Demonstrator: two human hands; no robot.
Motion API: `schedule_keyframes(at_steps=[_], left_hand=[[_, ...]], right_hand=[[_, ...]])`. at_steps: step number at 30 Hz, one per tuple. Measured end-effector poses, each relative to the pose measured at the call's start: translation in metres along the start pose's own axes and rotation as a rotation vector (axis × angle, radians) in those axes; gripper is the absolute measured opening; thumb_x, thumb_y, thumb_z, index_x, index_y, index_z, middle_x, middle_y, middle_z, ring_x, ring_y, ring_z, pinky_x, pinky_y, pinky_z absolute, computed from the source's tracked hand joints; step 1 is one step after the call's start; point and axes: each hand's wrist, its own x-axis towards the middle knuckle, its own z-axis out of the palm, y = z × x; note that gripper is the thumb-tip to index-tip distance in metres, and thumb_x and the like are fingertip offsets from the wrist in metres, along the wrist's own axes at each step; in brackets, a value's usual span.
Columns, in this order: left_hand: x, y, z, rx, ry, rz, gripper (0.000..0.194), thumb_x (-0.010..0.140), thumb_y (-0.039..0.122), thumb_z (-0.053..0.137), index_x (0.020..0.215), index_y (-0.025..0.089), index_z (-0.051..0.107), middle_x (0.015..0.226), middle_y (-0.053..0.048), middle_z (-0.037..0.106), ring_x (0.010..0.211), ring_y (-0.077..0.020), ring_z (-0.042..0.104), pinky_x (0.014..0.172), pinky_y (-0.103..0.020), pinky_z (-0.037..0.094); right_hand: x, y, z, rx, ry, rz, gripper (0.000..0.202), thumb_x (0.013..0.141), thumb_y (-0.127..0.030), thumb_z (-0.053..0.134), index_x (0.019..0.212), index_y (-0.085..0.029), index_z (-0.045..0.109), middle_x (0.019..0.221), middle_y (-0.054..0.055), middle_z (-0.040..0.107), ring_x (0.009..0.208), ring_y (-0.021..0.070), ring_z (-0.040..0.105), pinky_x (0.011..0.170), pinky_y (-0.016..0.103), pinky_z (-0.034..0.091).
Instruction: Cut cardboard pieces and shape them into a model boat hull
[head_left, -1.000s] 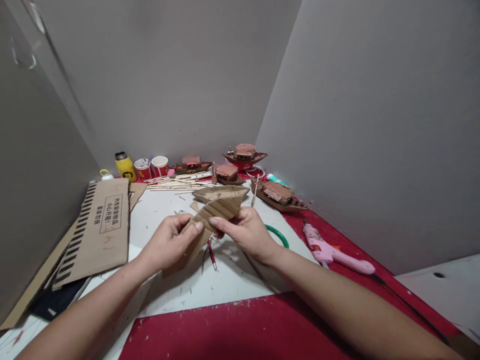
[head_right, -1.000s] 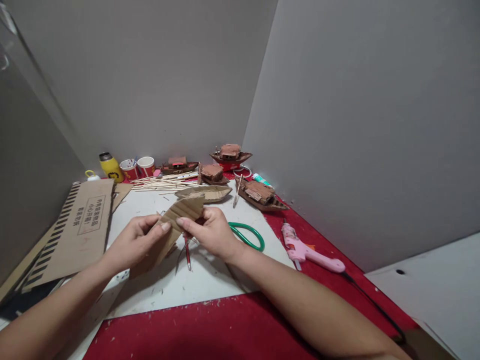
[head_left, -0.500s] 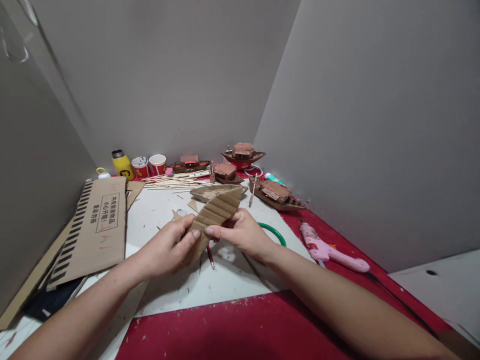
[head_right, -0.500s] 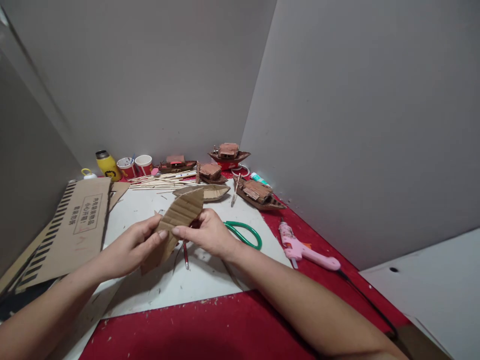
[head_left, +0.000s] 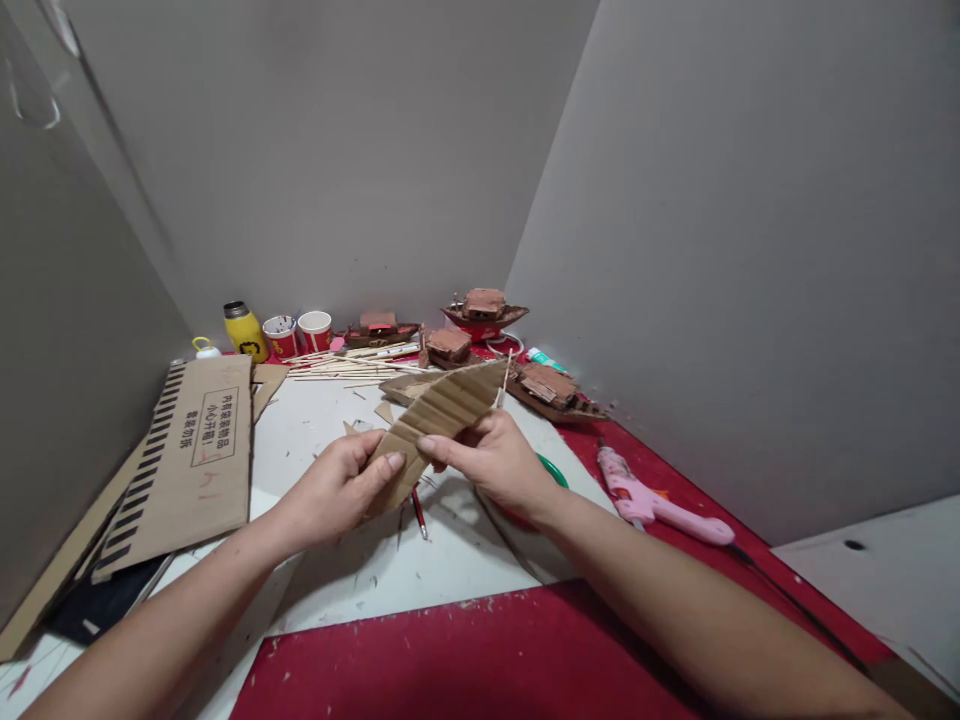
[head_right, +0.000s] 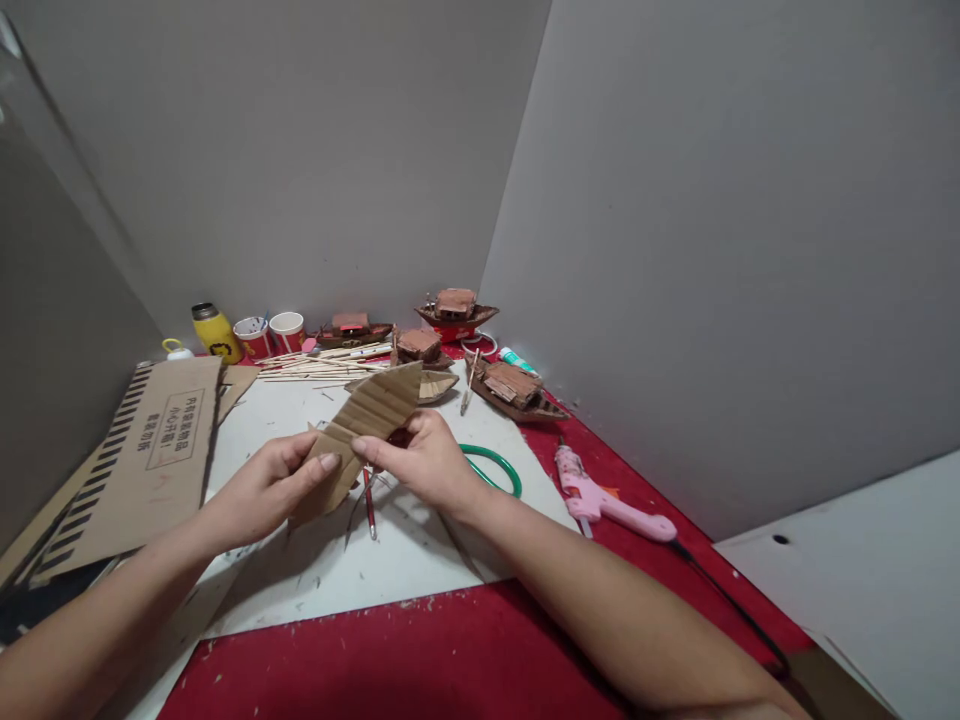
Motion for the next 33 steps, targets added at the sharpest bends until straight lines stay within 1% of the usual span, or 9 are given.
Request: schedule_keyframes(at_steps=[3,8,10,14,18,21,25,29,33], left_hand=[[-0.001,0.001,0.005,0.052,0.052,0.029,0.031,0.094,0.044,0.046,0.090,0.015,0.058,0.067,0.003,0.049,0.057,-0.0109,0.040,0.054,-0.023,0.035],[0.003,0.000,0.011,0.052,0.104,0.066,0.028,0.092,0.040,0.049,0.090,0.015,0.061,0.081,-0.003,0.061,0.073,-0.0153,0.053,0.071,-0.028,0.043],[0.005,-0.002,0.009,0.001,0.075,0.027,0.030,0.091,0.043,0.050,0.090,0.015,0.062,0.078,-0.002,0.062,0.071,-0.0153,0.054,0.069,-0.027,0.043],[0.003,-0.003,0.002,-0.146,-0.034,-0.025,0.037,0.091,0.050,0.049,0.092,0.015,0.061,0.069,0.001,0.057,0.061,-0.0130,0.051,0.059,-0.025,0.041],[-0.001,0.003,0.002,-0.037,-0.052,0.027,0.033,0.094,0.045,0.044,0.094,0.016,0.061,0.076,-0.001,0.059,0.068,-0.0140,0.051,0.064,-0.026,0.042],[-0.001,0.005,0.009,0.078,0.023,0.079,0.030,0.094,0.040,0.043,0.090,0.016,0.061,0.078,-0.002,0.059,0.070,-0.0145,0.049,0.068,-0.028,0.042],[0.004,-0.004,0.015,0.009,0.082,0.035,0.031,0.092,0.042,0.046,0.081,0.016,0.058,0.067,0.001,0.052,0.063,-0.0133,0.047,0.061,-0.026,0.040],[0.006,-0.009,0.009,-0.170,-0.016,-0.046,0.033,0.090,0.048,0.050,0.085,0.016,0.059,0.066,0.002,0.052,0.056,-0.0105,0.044,0.054,-0.024,0.037],[0.003,-0.006,0.001,-0.210,-0.101,-0.029,0.032,0.092,0.047,0.048,0.093,0.017,0.059,0.071,0.000,0.057,0.060,-0.0119,0.048,0.057,-0.025,0.040]], right_hand=[[-0.001,0.003,0.000,-0.020,-0.063,0.002,0.018,0.078,-0.031,0.071,0.087,-0.016,0.072,0.078,0.003,0.073,0.069,0.0164,0.065,0.063,0.028,0.054],[-0.010,0.015,0.000,-0.357,0.034,-0.300,0.010,0.084,-0.027,0.065,0.088,-0.021,0.073,0.083,0.005,0.072,0.075,0.0198,0.065,0.071,0.032,0.055],[-0.011,0.015,0.000,-0.412,0.046,-0.336,0.010,0.084,-0.026,0.065,0.086,-0.022,0.073,0.080,0.005,0.072,0.073,0.0198,0.065,0.069,0.032,0.055],[-0.006,0.004,0.002,-0.153,0.030,-0.152,0.011,0.082,-0.027,0.067,0.085,-0.018,0.072,0.077,0.003,0.073,0.068,0.0179,0.066,0.062,0.029,0.055],[-0.003,0.000,0.001,-0.031,-0.018,-0.032,0.010,0.079,-0.028,0.071,0.082,-0.018,0.071,0.073,0.002,0.071,0.061,0.0150,0.064,0.054,0.025,0.052],[-0.006,0.005,-0.002,-0.203,0.016,-0.199,0.009,0.082,-0.024,0.067,0.089,-0.020,0.073,0.079,0.003,0.073,0.069,0.0168,0.065,0.065,0.030,0.055],[-0.009,0.012,-0.002,-0.413,0.004,-0.403,0.014,0.084,-0.021,0.065,0.093,-0.023,0.074,0.078,0.004,0.072,0.071,0.0184,0.064,0.070,0.032,0.055],[-0.003,0.012,0.001,-0.151,0.110,-0.157,0.013,0.082,-0.027,0.067,0.093,-0.021,0.072,0.091,0.004,0.075,0.081,0.0211,0.068,0.074,0.034,0.056],[0.002,0.012,0.001,-0.017,0.003,0.012,0.015,0.077,-0.033,0.072,0.085,-0.020,0.072,0.080,0.002,0.075,0.071,0.0200,0.068,0.061,0.029,0.056]])
